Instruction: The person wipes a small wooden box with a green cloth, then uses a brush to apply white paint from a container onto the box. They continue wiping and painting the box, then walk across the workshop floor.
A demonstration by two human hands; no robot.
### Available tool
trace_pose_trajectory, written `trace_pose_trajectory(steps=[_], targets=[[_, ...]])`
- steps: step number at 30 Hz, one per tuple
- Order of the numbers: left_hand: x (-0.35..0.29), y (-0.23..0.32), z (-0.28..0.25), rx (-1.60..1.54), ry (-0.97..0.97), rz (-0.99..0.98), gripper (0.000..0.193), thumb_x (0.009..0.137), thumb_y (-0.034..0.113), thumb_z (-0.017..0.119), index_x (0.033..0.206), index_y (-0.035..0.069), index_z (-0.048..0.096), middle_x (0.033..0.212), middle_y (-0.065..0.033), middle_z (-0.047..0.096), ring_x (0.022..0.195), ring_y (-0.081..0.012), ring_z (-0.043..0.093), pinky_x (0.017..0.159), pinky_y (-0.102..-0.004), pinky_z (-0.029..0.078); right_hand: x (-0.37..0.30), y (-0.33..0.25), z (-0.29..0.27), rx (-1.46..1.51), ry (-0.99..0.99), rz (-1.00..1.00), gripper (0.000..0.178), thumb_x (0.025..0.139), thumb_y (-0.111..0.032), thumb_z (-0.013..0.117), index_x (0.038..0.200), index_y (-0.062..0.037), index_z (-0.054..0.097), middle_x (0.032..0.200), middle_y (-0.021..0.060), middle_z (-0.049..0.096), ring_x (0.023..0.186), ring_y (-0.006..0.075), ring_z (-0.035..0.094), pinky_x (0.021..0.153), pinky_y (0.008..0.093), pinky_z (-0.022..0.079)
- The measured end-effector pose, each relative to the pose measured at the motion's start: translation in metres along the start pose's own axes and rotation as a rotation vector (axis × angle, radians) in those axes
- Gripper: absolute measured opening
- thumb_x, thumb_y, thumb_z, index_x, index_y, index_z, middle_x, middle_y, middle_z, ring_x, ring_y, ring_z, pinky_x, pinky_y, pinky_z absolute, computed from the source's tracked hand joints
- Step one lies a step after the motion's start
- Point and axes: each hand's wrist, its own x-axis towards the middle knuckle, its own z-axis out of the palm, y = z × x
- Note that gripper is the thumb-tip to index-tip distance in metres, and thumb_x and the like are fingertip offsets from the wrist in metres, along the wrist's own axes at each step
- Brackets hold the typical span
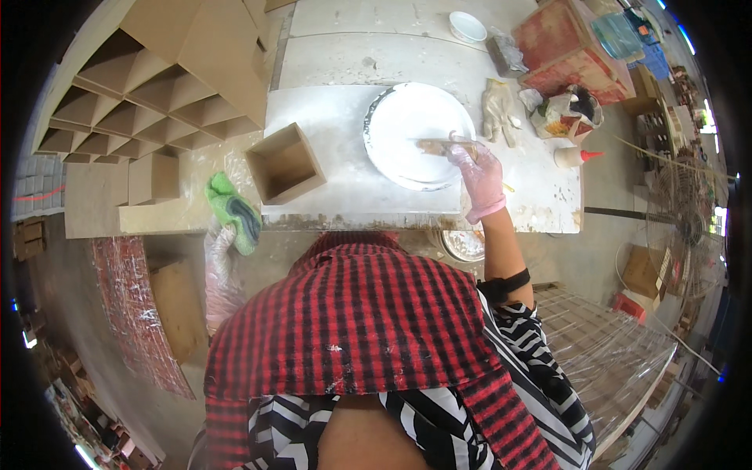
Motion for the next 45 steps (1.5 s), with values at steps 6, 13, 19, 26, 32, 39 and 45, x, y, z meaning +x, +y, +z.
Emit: trace_pose_trajectory(steps=[6,13,19,26,32,39,45], targets=[[0.003,0.003,0.002,0.032,-0.014,0.004,0.046,0.081,0.022,0.062,0.118,-0.001,0.047,0.106,-0.0090,0.057,0.096,-0.0186,0.055,0.085,-0.0312,0.044,-0.017,-0.026,-0.023,0.272,0.139,0.110,0.026,0.085,-0.014,0.059,0.105,0.0034,0.059,0.091,0.0077,0.064,0.080,0.0110,0.058,0.073,0.0240,0.047],[0.009,0.000,0.000,0.033,-0.015,-0.011,0.045,0.080,0.021,0.062,0.118,0.000,0.048,0.105,-0.0087,0.057,0.095,-0.0185,0.056,0.084,-0.0314,0.045,-0.023,-0.018,-0.047,0.373,0.289,0.110,0.030,0.087,-0.017,0.056,0.110,0.0013,0.058,0.096,0.0059,0.063,0.080,0.0114,0.058,0.071,0.0255,0.047],[0.008,0.001,-0.003,0.041,-0.013,-0.022,0.048,0.080,0.020,0.062,0.121,0.000,0.046,0.110,-0.0100,0.056,0.098,-0.0197,0.056,0.087,-0.0327,0.045,-0.024,-0.025,-0.052,0.460,0.336,0.144,0.031,0.087,-0.019,0.055,0.111,0.0007,0.058,0.099,0.0070,0.062,0.083,0.0118,0.057,0.072,0.0262,0.047],[0.005,0.001,-0.005,0.020,-0.021,-0.013,0.045,0.081,0.018,0.061,0.120,0.000,0.047,0.110,-0.0107,0.056,0.100,-0.0210,0.056,0.089,-0.0328,0.045,-0.013,-0.017,-0.054,0.294,0.322,0.097,0.030,0.086,-0.015,0.057,0.111,0.0015,0.057,0.101,0.0071,0.061,0.088,0.0130,0.057,0.077,0.0252,0.045],[0.002,0.002,0.003,0.023,-0.019,-0.013,0.044,0.081,0.018,0.060,0.120,0.000,0.047,0.111,-0.0119,0.056,0.101,-0.0222,0.055,0.091,-0.0334,0.043,0.006,0.015,-0.038,-0.073,0.213,-0.167,0.026,0.084,-0.007,0.060,0.108,0.0024,0.058,0.105,0.0085,0.061,0.095,0.0154,0.056,0.085,0.0269,0.043],[-0.006,0.003,0.007,0.011,0.003,-0.004,0.047,0.082,0.019,0.059,0.122,0.000,0.045,0.114,-0.0126,0.054,0.105,-0.0227,0.054,0.094,-0.0352,0.041,-0.011,0.019,-0.047,-0.014,0.173,0.050,0.028,0.087,-0.017,0.057,0.108,0.0017,0.058,0.098,0.0082,0.063,0.087,0.0134,0.059,0.076,0.0249,0.046],[-0.003,-0.003,0.003,-0.006,0.005,-0.001,0.046,0.082,0.018,0.059,0.122,-0.001,0.045,0.115,-0.0125,0.054,0.105,-0.0233,0.053,0.094,-0.0357,0.041,-0.027,0.031,-0.041,0.252,0.261,0.227,0.028,0.087,-0.019,0.056,0.106,0.0002,0.060,0.093,0.0066,0.064,0.078,0.0108,0.059,0.068,0.0235,0.048]])
